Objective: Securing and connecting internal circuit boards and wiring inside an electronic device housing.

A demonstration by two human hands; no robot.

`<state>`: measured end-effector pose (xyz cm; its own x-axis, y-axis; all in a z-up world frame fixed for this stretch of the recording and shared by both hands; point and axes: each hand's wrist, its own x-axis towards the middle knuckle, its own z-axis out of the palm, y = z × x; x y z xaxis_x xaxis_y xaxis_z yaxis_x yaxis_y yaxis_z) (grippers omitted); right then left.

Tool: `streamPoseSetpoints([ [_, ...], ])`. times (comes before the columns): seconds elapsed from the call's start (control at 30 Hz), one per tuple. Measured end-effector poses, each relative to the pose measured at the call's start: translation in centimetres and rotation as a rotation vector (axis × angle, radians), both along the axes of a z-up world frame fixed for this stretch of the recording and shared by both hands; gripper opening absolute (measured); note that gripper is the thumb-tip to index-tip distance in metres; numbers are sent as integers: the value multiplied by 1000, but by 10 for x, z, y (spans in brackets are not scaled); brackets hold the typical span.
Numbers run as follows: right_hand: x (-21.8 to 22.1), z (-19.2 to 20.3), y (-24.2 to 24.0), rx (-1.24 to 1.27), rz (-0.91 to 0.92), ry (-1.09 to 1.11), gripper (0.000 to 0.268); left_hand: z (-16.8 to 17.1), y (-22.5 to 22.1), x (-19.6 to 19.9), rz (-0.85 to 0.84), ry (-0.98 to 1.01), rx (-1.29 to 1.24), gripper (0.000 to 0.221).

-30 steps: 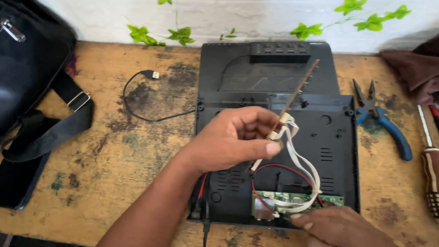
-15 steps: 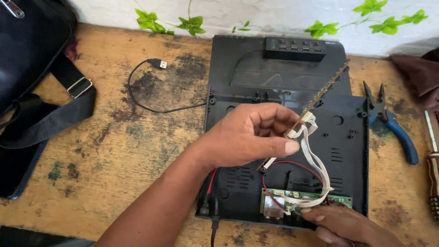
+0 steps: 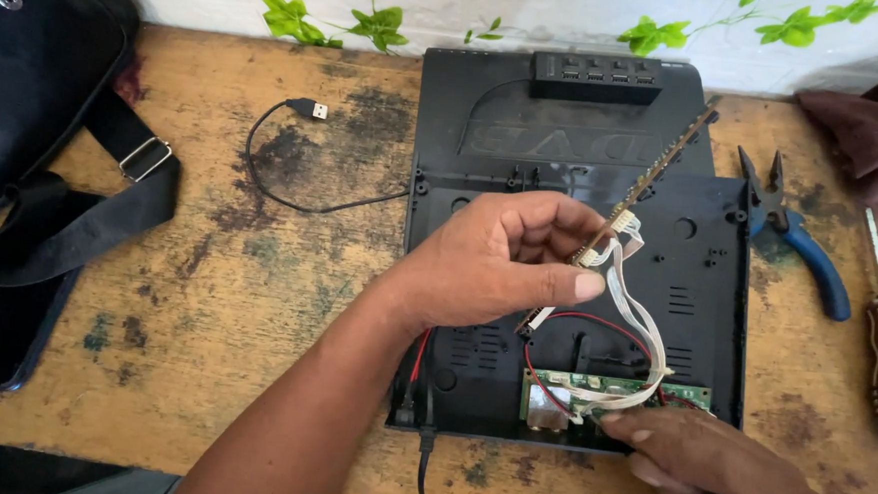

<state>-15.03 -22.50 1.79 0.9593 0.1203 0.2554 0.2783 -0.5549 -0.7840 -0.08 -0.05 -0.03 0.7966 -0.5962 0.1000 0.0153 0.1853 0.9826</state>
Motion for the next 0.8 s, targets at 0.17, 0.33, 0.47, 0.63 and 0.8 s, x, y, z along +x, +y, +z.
streamPoseSetpoints([
  [0.17, -6, 8, 12, 127, -98, 75, 26, 2, 0, 0, 7, -15, 30, 45],
  [0.33, -5, 7, 19, 128, -167, 94, 25, 1, 1, 1, 8, 7, 43, 47],
  [0.47, -1, 9, 15, 59, -126, 3, 17, -1, 1, 1, 4, -11, 39, 47],
  [0.63, 3, -14, -11, -118, -125, -162, 17, 3, -2, 1, 49, 17, 119, 50],
  [0.8, 7, -4, -4, -78, -89, -184, 13, -2, -3, 1, 41, -42, 48, 42],
])
